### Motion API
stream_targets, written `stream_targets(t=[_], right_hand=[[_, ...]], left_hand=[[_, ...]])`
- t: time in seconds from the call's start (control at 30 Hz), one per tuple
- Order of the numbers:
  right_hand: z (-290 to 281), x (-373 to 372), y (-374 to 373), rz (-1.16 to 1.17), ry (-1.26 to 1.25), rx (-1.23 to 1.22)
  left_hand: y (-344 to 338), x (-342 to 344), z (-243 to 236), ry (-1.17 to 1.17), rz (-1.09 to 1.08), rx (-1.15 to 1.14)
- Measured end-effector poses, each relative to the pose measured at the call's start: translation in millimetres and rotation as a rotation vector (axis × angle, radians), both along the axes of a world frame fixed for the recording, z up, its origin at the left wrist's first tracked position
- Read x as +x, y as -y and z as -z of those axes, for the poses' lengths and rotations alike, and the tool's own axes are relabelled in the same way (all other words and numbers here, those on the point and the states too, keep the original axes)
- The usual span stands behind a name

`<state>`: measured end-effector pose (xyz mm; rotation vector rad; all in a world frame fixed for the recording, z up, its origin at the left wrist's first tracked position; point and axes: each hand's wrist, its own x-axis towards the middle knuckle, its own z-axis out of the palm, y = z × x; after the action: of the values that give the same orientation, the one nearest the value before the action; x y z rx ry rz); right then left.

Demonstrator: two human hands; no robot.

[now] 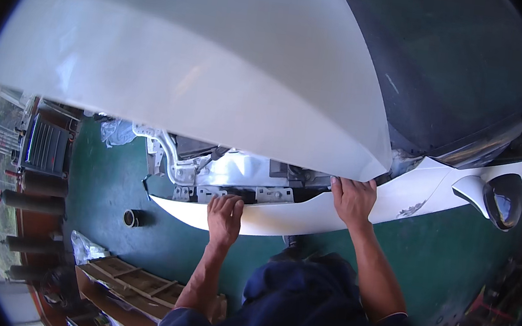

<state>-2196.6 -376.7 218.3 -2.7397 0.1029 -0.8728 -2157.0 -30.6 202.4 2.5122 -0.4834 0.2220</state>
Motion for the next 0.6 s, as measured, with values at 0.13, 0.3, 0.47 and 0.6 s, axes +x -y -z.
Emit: stream_targets(t=[0.13, 0.3, 0.47, 0.6], right_hand=[[4, 2, 0, -0.006, 0.06, -0.032], [9, 1, -1, 0.023, -0.013, -0.066], [15, 1, 1, 0.014, -0.054, -0.09], [17, 1, 0, 0.012, -0.07, -0.113]], left_hand=[[-18, -30, -2, 0.096, -0.179, -0.101], [-42, -81, -6, 0.025, -0.345, -0.195], [-69, -140, 5, -0.152, -0.45, -0.309], [-85, -171, 18, -0.272, -0.539, -0.358]])
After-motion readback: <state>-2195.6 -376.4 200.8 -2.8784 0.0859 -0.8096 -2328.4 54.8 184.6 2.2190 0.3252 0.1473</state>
